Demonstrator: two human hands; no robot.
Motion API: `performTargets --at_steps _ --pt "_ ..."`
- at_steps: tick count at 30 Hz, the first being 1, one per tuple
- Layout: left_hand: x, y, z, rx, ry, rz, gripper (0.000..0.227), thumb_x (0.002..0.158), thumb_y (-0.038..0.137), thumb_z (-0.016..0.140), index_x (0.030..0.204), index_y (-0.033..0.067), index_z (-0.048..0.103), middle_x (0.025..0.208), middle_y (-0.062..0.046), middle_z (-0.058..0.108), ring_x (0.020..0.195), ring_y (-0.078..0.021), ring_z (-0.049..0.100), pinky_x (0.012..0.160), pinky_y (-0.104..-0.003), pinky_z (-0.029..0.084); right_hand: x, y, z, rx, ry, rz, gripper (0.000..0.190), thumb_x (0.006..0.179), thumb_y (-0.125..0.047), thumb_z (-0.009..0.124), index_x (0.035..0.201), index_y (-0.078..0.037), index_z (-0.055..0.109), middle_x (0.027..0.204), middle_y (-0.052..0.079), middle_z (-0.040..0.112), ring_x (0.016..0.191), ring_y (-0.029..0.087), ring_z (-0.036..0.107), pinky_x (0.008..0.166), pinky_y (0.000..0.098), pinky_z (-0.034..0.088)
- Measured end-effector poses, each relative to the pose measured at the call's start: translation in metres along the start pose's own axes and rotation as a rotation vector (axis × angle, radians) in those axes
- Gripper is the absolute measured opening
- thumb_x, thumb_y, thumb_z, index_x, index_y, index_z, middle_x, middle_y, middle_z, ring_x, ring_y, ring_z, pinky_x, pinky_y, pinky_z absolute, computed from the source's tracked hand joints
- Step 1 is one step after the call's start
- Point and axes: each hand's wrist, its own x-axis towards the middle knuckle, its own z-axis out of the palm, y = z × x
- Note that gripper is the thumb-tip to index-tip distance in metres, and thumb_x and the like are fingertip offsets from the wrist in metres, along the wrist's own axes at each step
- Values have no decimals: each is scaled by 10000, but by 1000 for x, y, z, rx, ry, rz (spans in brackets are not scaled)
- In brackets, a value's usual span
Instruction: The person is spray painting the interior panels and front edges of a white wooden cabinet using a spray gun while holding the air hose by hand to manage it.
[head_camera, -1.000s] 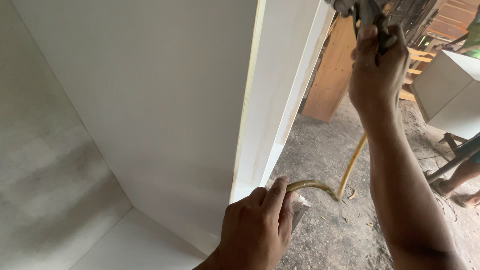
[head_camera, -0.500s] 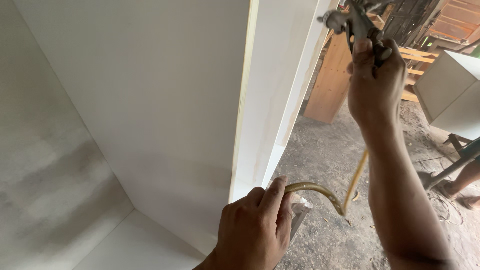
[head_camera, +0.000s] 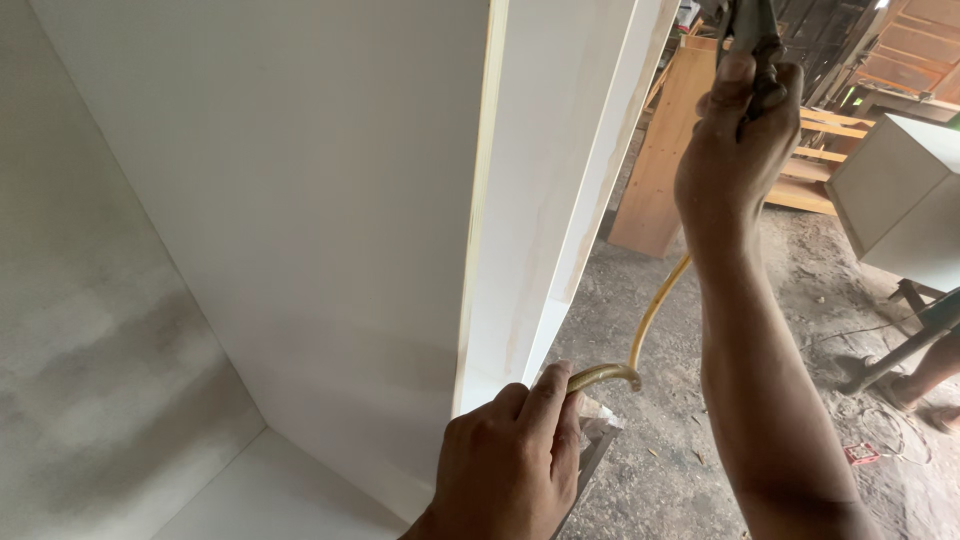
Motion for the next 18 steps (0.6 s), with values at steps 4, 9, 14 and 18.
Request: performTargets --at_steps 4,9,14,18 --pt "1 3 -2 25 5 -22 377 964 168 667 1242 -86 651 567 -132 632 392 -177 637 311 -321 471 -6 2 7 -27 62 -11 392 1162 -459 414 1125 -95 555 847 -27 654 735 71 629 617 252 539" --pt "2 6 -3 29 -38 -34 390 958 148 664 1260 -97 632 550 -139 622 383 -177 632 298 -329 464 -5 -4 25 120 -64 85 422 1178 -494 468 1038 -101 530 753 -7 586 609 88 545 543 282 465" --pt "-2 6 -2 34 -1 -7 385 965 159 672 1258 -89 642 565 -132 628 399 -174 636 315 -317 476 13 4 8 -142 9 -49 398 1196 -481 437 1051 -134 568 803 -37 649 636 60 611 569 264 532" --pt "-1 7 0 43 -54 -50 386 966 167 673 1253 -87 637 598 -137 628 384 -189 640 300 -339 470 11 -6 -16 -95 -26 -21 373 1210 -429 439 1064 -97 528 801 -1 621 704 80 614 616 273 542"
